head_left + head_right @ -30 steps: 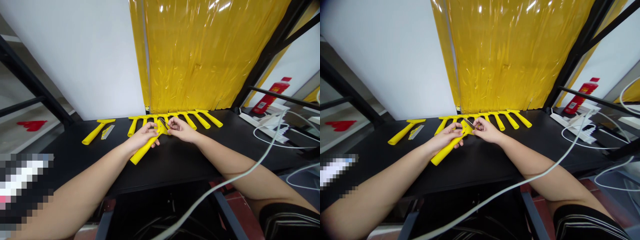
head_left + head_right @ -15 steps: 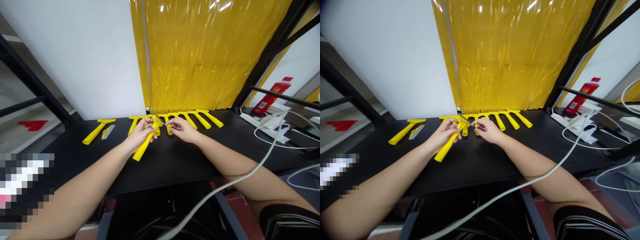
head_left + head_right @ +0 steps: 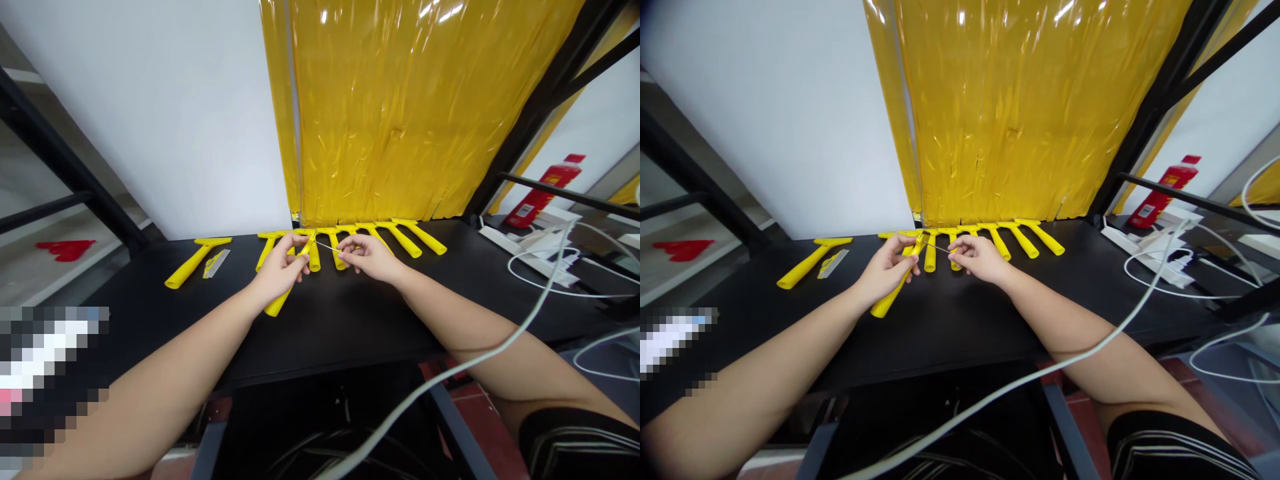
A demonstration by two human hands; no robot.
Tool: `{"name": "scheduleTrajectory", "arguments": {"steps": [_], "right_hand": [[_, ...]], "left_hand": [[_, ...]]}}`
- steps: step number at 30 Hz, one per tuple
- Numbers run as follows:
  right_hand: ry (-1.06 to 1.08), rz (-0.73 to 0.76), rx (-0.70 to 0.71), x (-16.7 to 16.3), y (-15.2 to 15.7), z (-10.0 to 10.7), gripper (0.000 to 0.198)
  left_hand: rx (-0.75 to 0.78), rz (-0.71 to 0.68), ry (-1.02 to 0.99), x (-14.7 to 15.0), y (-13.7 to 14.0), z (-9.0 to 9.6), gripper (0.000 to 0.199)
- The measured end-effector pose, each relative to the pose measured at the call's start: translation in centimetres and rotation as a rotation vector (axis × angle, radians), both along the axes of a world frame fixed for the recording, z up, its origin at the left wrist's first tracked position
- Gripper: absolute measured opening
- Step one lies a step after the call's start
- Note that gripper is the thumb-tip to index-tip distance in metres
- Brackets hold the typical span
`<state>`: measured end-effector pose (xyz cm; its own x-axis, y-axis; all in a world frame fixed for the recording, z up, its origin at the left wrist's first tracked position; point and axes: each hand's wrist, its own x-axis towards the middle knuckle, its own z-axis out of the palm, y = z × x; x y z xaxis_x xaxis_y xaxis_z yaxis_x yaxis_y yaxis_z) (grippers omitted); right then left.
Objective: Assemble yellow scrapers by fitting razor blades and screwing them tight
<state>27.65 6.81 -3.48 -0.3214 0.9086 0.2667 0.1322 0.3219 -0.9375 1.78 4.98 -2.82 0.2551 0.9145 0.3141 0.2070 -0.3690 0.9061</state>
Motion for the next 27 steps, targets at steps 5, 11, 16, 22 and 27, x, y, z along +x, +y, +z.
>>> {"name": "scheduleTrajectory", "arguments": {"steps": [5,11,16,22,27], "right_hand": [[0.089,-0.006,-0.052,-0.1,-0.3,0.7,0.035],[0.1,0.042,-0.04,-0.3,-0.6,0.4,0.039],[0.085,0.001,-0.067,0.1,0.0,0.2,0.035],[0.133,0.038,-0.13,0.1,0.1,0.3,0.044],[0.121,0.088,-0.045,0.1,-0.1,0.4,0.047]], "left_hand": [[0.027,0.032,0.114,-0.4,0.0,-0.1,0.04],[0.051,0.09,0.119,0.0,-0.5,1.0,0.041],[0.044,0.104,0.115,0.0,-0.5,1.0,0.041],[0.032,0.093,0.125,-0.2,-0.2,0.6,0.042],[0.041,0.097,0.06,-0.4,0.2,0.5,0.04]]}}
